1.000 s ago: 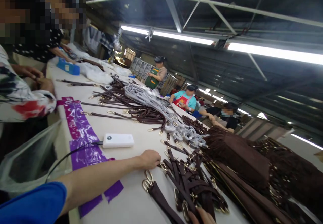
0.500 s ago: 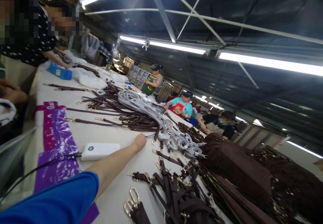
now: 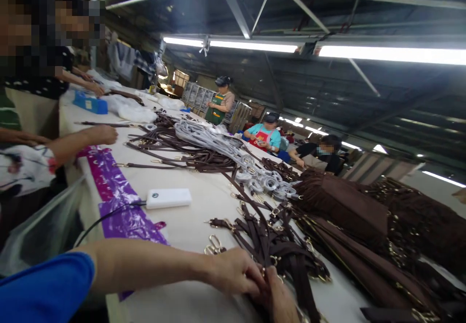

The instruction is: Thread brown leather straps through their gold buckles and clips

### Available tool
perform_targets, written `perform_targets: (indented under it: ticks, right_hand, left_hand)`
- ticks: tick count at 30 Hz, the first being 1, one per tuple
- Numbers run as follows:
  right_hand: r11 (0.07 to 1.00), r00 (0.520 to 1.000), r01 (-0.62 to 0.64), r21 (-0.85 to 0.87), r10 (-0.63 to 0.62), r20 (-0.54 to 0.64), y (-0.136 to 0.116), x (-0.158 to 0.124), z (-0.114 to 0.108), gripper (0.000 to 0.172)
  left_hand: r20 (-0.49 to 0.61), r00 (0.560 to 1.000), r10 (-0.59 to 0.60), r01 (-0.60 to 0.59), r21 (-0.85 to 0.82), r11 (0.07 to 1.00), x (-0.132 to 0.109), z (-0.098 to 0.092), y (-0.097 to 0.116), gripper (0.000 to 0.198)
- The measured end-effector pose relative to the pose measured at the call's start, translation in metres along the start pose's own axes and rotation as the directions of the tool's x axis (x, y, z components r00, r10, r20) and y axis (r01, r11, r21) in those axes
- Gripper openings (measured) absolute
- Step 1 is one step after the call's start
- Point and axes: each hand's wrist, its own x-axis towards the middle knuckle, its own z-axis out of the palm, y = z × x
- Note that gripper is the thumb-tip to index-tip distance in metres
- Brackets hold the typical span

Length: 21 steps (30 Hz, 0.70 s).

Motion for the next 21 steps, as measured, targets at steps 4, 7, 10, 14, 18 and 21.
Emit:
perform_targets:
  ticks: [4, 7, 10, 14, 18, 21]
  right_hand:
    - [0.964, 0.991, -0.075, 0.257, 0.043, 0.128, -0.025, -0.016, 0.002, 0.051]
    - [0.934, 0.990, -0.096, 0.343, 0.056, 0.126, -0.035, -0.021, -0.004, 0.050]
    - [0.913, 0.985, -0.117, 0.391, 0.056, 0.164, -0.038, -0.024, -0.008, 0.052]
    - [0.892, 0.949, -0.196, 0.407, 0.069, 0.307, -0.042, -0.029, -0.003, 0.053]
    - [0.917, 0.906, -0.239, 0.319, 0.093, 0.412, -0.042, -0.031, 0.004, 0.046]
    - [0.975, 0.913, -0.152, 0.160, 0.076, 0.402, -0.033, -0.027, 0.002, 0.045]
  left_hand:
    - [0.064, 0.993, -0.102, 0.113, -0.192, 0.975, -0.015, 0.013, 0.008, 0.020]
    - [0.057, 0.968, -0.244, 0.249, -0.336, 0.909, -0.011, 0.000, 0.007, 0.015]
    - [-0.078, 0.945, -0.318, 0.260, -0.407, 0.875, -0.003, -0.014, 0.006, 0.013]
    - [-0.071, 0.956, -0.284, 0.198, -0.557, 0.807, 0.002, -0.021, 0.008, 0.026]
    - [0.098, 0.965, -0.242, 0.232, -0.747, 0.623, 0.002, -0.023, 0.009, 0.041]
    - [0.082, 0.956, -0.280, 0.229, -0.807, 0.545, 0.004, -0.029, 0.005, 0.039]
